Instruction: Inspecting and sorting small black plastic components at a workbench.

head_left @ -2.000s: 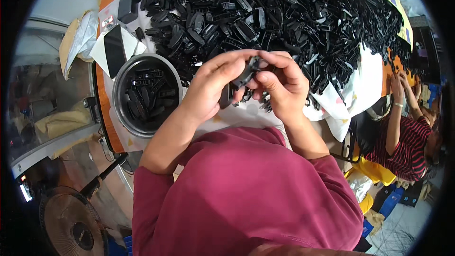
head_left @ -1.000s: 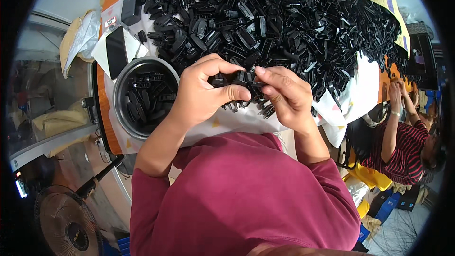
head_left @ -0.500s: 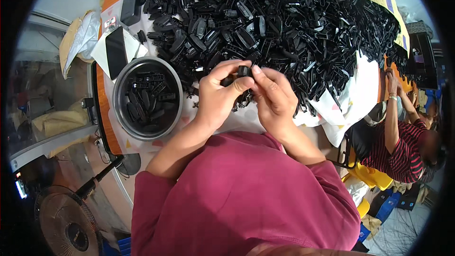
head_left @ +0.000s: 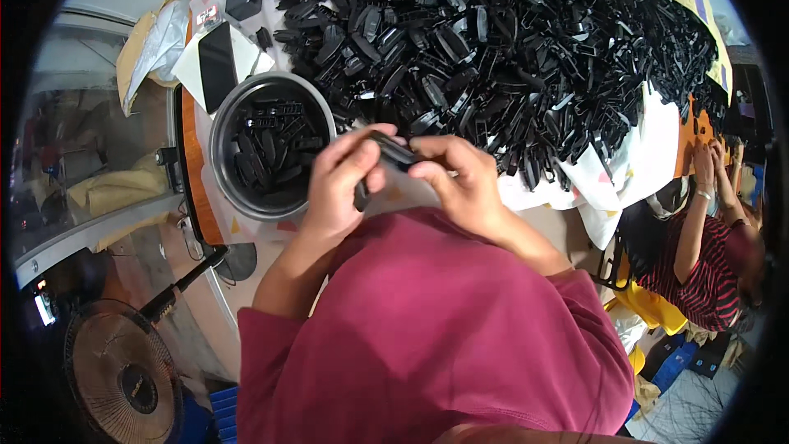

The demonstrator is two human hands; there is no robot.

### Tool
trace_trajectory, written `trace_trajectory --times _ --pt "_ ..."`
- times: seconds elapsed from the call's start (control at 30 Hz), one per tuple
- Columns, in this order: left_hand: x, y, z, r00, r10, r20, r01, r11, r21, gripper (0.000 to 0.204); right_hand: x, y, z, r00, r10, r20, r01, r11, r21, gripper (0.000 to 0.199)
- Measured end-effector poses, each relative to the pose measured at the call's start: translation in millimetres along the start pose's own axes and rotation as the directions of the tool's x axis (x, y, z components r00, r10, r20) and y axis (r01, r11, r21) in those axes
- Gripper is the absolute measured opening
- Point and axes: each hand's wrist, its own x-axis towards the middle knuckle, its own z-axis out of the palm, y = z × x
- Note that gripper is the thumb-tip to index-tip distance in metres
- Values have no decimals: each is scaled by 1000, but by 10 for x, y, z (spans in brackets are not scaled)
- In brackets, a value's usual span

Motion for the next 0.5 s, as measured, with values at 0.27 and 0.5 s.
trace_trajectory --times 0.27,0.5 --pt "246 240 -284 790 578 206 -91 -221 971 31 -319 288 -718 870 418 -260 -377 906 194 26" --pt "884 -100 93 779 500 380 -241 -321 916 15 -428 228 -746 976 105 192 39 779 -626 21"
